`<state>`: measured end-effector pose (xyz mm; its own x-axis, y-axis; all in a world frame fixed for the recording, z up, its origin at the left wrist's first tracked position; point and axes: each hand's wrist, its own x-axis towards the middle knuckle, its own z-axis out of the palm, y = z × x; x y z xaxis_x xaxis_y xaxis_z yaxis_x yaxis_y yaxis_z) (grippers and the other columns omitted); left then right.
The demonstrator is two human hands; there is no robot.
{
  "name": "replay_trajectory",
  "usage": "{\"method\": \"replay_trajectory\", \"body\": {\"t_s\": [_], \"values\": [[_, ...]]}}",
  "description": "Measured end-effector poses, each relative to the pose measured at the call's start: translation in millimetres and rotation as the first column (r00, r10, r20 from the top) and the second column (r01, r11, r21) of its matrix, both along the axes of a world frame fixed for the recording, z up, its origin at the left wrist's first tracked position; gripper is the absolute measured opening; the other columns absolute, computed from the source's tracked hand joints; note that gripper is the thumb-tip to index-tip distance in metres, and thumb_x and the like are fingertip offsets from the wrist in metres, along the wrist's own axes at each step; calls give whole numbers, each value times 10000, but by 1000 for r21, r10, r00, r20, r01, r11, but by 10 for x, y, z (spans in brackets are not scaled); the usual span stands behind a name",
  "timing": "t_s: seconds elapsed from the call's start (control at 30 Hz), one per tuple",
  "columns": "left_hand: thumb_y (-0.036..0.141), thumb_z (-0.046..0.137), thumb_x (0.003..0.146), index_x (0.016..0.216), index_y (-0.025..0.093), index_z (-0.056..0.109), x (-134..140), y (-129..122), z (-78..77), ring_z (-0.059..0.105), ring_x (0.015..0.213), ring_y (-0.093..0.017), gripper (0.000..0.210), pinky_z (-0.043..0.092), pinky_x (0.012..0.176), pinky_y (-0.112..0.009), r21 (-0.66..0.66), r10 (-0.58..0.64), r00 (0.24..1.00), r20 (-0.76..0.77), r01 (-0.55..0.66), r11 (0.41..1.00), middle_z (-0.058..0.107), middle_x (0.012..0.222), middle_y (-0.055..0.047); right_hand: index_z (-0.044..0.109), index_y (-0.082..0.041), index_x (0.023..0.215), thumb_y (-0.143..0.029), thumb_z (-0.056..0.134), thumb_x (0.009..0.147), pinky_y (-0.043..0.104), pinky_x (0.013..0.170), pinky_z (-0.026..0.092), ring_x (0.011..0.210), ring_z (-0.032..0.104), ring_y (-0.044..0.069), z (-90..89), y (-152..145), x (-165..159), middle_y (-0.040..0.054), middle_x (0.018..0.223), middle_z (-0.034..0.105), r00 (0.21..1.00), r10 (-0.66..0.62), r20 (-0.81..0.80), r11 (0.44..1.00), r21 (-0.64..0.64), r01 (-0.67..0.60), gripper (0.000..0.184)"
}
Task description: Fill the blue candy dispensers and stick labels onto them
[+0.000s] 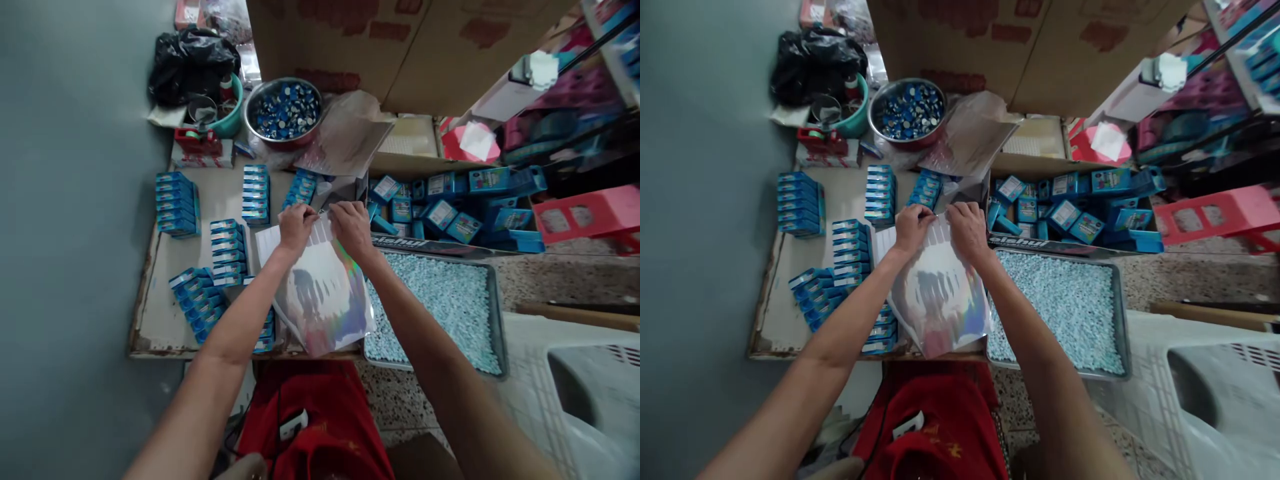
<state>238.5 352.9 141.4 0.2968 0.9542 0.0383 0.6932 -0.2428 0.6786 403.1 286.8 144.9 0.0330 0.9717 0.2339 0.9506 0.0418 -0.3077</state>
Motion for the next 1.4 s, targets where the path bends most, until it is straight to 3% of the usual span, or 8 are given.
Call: {"method": "replay_trajectory", "body": {"t_s": [0.33, 0.5, 0.67, 0.8, 0.9, 1.0, 1.1, 1.4], "values": [[254, 605, 959, 881, 220, 727, -24, 70, 70, 685, 1027, -238, 149, 452, 903, -360, -148, 20, 999, -48, -27, 989, 791, 1047, -58, 515, -187, 1535, -180, 425, 1024, 501, 1122, 318, 1394, 443, 333, -9, -307, -150, 140, 1586, 523, 990, 60, 131, 996, -67, -52, 518], [227, 613, 953, 846, 227, 701, -3, 22, 9, 658, 1088, -295, 138, 443, 972, -436, -75, 92, 990, -105, -100, 992, 775, 1043, -93, 702, -245, 1291, -207, 476, 1024, 470, 1090, 325, 1262, 563, 292, 96, -591, -247, 102, 1249, 751, 1000, 13, 12, 1000, -26, -12, 352], [222, 642, 951, 925, 223, 705, 19, -40, 97, 594, 1222, -338, 68, 362, 1121, -522, 18, 100, 993, -69, -99, 995, 729, 1157, -127, 772, -262, 931, -342, 565, 995, 419, 901, 403, 868, 639, 245, 577, -1027, -527, 58, 817, 740, 968, -219, -125, 974, 28, 225, 232], [345, 699, 946, 1048, 234, 725, -389, -306, 265, 539, 1328, -314, 153, 365, 1175, -473, 74, 137, 974, 181, -153, 985, 681, 1298, -110, 757, -264, 864, -407, 657, 932, 339, 716, 434, 610, 563, 166, 1001, -1273, -913, -18, 620, 619, 830, -278, -483, 957, -67, 282, 188], [573, 654, 948, 974, 210, 732, -944, -740, 326, 649, 1185, -289, 373, 519, 1019, -410, -216, 321, 823, 469, -245, 945, 738, 1128, -108, 745, -247, 838, -425, 709, 880, 286, 559, 388, 532, 475, 131, 1113, -1290, -1229, -48, 572, 548, 615, -301, -729, 953, -219, 207, 186], [836, 610, 819, 961, 168, 731, -1471, -1251, 312, 734, 1002, -288, 693, 594, 858, -398, -603, 529, 523, 668, -36, 797, 762, 987, -136, 740, -222, 804, -432, 753, 834, 264, 520, 371, 538, 446, 110, 1022, -1237, -1557, -53, 578, 536, 471, -320, -822, 946, -300, 119, 212], [861, 755, 636, 1012, 175, 731, -1822, -1635, 247, 751, 971, -287, 783, 616, 836, -403, -669, 609, 309, 731, 149, 728, 773, 1005, -137, 734, -204, 785, -450, 791, 792, 253, 518, 411, 563, 473, 107, 844, -1212, -1878, -41, 608, 573, 383, -356, -852, 930, -365, 52, 253], [473, 896, 685, 808, 176, 725, -2532, -2159, -140, 708, 673, -156, 364, 600, 665, -283, -761, 813, 224, 537, -286, 582, 730, 736, -23, 746, -178, 795, -527, 811, 733, 304, 585, 541, 656, 628, 170, 185, -1392, -2757, 21, 754, 715, 359, -455, -815, 865, -501, -41, 360]]}}
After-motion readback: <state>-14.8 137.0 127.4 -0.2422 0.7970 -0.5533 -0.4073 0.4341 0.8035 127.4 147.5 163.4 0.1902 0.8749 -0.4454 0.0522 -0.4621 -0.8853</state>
